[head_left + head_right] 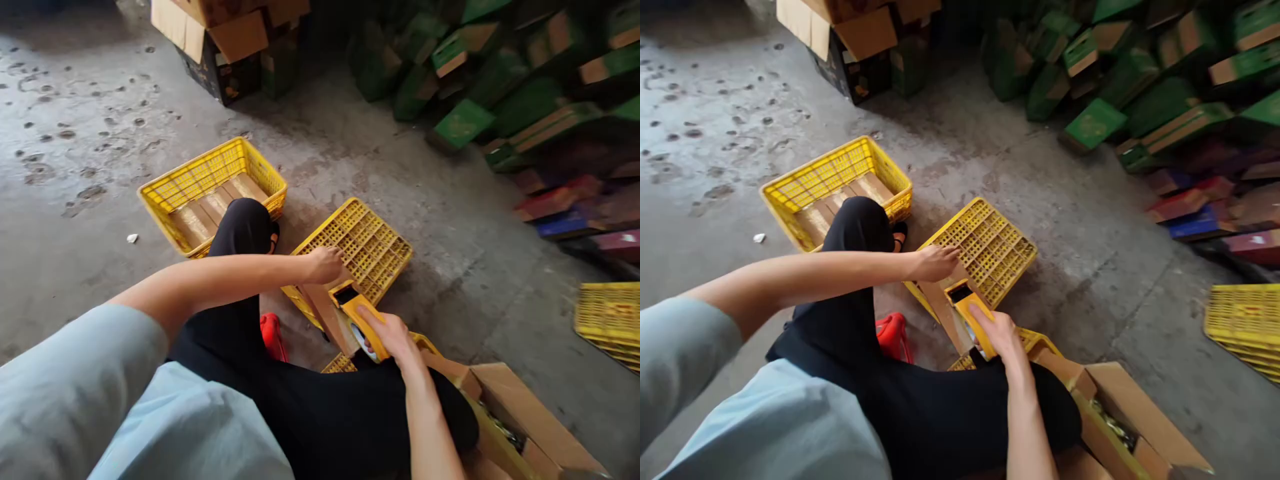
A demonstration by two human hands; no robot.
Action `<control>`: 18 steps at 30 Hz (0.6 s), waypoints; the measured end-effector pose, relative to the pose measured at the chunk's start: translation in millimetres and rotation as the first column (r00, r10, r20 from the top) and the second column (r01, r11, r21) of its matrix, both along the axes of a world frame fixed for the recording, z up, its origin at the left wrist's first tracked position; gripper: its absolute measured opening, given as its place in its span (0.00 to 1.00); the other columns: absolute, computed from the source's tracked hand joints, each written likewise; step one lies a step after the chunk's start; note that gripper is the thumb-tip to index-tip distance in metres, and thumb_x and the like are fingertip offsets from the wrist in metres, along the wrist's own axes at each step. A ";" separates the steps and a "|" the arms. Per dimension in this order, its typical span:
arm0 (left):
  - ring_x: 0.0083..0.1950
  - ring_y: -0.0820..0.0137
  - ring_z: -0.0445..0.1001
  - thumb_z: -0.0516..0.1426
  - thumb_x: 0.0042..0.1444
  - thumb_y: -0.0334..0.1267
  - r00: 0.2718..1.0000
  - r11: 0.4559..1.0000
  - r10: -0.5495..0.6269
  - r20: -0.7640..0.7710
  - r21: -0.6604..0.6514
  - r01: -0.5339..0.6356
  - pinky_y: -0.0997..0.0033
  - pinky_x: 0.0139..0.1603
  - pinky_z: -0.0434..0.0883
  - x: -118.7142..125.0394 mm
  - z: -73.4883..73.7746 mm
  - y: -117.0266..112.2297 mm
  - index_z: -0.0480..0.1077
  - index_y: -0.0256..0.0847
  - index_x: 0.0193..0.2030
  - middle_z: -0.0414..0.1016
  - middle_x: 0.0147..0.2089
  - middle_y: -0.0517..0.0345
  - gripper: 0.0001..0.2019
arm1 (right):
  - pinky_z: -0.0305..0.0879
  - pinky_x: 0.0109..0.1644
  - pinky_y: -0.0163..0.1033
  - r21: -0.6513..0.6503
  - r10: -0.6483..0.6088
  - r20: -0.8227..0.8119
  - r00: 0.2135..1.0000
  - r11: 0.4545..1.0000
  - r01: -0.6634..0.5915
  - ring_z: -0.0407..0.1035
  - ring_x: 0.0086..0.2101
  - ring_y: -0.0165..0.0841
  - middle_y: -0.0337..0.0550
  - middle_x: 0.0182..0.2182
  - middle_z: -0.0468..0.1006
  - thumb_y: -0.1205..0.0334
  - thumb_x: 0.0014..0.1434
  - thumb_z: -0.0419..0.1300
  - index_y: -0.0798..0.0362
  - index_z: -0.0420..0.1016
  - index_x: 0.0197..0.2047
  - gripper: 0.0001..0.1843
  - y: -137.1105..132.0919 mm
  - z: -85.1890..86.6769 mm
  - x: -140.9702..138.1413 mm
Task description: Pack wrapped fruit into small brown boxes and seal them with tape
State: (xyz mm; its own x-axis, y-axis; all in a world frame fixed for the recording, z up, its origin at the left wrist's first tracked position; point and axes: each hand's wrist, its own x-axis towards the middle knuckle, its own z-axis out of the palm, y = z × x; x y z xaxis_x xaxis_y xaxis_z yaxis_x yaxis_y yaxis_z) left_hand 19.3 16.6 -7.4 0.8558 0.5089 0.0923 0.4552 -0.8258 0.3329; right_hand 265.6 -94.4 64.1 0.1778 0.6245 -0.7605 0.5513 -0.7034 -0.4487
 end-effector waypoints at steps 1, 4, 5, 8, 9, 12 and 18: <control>0.68 0.49 0.70 0.62 0.66 0.46 0.999 0.999 -0.037 -0.001 0.008 0.037 0.49 0.67 0.69 0.1 -0.2 -1.3 0.68 0.30 0.66 0.69 0.68 0.33 0.28 | 0.70 0.22 0.36 0.003 -0.002 -0.006 1.000 1.000 0.002 0.75 0.19 0.38 0.46 0.16 0.78 0.34 0.56 0.65 0.51 0.75 0.27 0.27 -0.5 0.6 0.3; 0.79 0.46 0.52 0.61 0.63 0.55 0.987 0.987 -0.160 0.007 0.003 0.160 0.48 0.77 0.53 -13.7 -15.4 -16.2 0.55 0.26 0.76 0.54 0.77 0.29 0.44 | 0.70 0.23 0.36 0.022 0.016 -0.024 1.000 1.000 -0.016 0.75 0.19 0.38 0.44 0.16 0.78 0.34 0.56 0.65 0.53 0.76 0.30 0.28 -3.4 0.5 1.2; 0.80 0.47 0.49 0.60 0.63 0.58 0.983 0.983 -0.183 0.030 -0.001 0.183 0.49 0.78 0.51 -18.4 -23.1 -21.6 0.52 0.27 0.77 0.51 0.78 0.31 0.46 | 0.70 0.23 0.36 0.031 0.019 -0.035 0.999 0.999 -0.018 0.76 0.20 0.38 0.43 0.16 0.77 0.34 0.57 0.64 0.54 0.76 0.31 0.28 -4.6 1.1 1.5; 0.81 0.52 0.45 0.54 0.68 0.56 0.977 0.980 -0.198 0.078 0.002 0.198 0.50 0.79 0.46 -23.4 -42.5 -30.0 0.50 0.29 0.78 0.49 0.79 0.36 0.42 | 0.71 0.23 0.36 0.041 0.018 -0.074 0.997 0.999 -0.015 0.76 0.20 0.38 0.41 0.17 0.77 0.34 0.58 0.63 0.54 0.76 0.32 0.28 -7.4 6.8 2.3; 0.81 0.53 0.45 0.52 0.69 0.55 0.977 0.980 -0.197 0.085 0.006 0.198 0.50 0.80 0.45 -22.7 -46.6 -29.9 0.50 0.30 0.78 0.49 0.79 0.37 0.40 | 0.71 0.22 0.36 0.034 0.017 -0.086 0.996 0.999 -0.014 0.75 0.19 0.37 0.41 0.17 0.77 0.34 0.57 0.63 0.54 0.75 0.33 0.28 -7.8 9.8 2.3; 0.82 0.54 0.44 0.52 0.71 0.54 0.972 0.978 -0.207 0.107 0.020 0.206 0.51 0.80 0.45 -19.4 -52.6 -23.9 0.50 0.30 0.79 0.48 0.80 0.37 0.38 | 0.70 0.21 0.36 0.001 0.002 -0.125 0.992 1.000 -0.002 0.73 0.18 0.37 0.40 0.16 0.77 0.35 0.56 0.65 0.53 0.74 0.34 0.27 -6.8 18.8 2.1; 0.81 0.54 0.49 0.54 0.69 0.57 0.957 0.969 -0.248 0.148 0.058 0.241 0.52 0.79 0.49 -20.4 -61.1 6.3 0.53 0.30 0.78 0.52 0.78 0.34 0.40 | 0.71 0.22 0.35 0.050 -0.008 -0.139 0.990 0.999 0.015 0.74 0.18 0.36 0.42 0.16 0.78 0.35 0.58 0.64 0.54 0.74 0.34 0.27 6.3 22.8 -1.3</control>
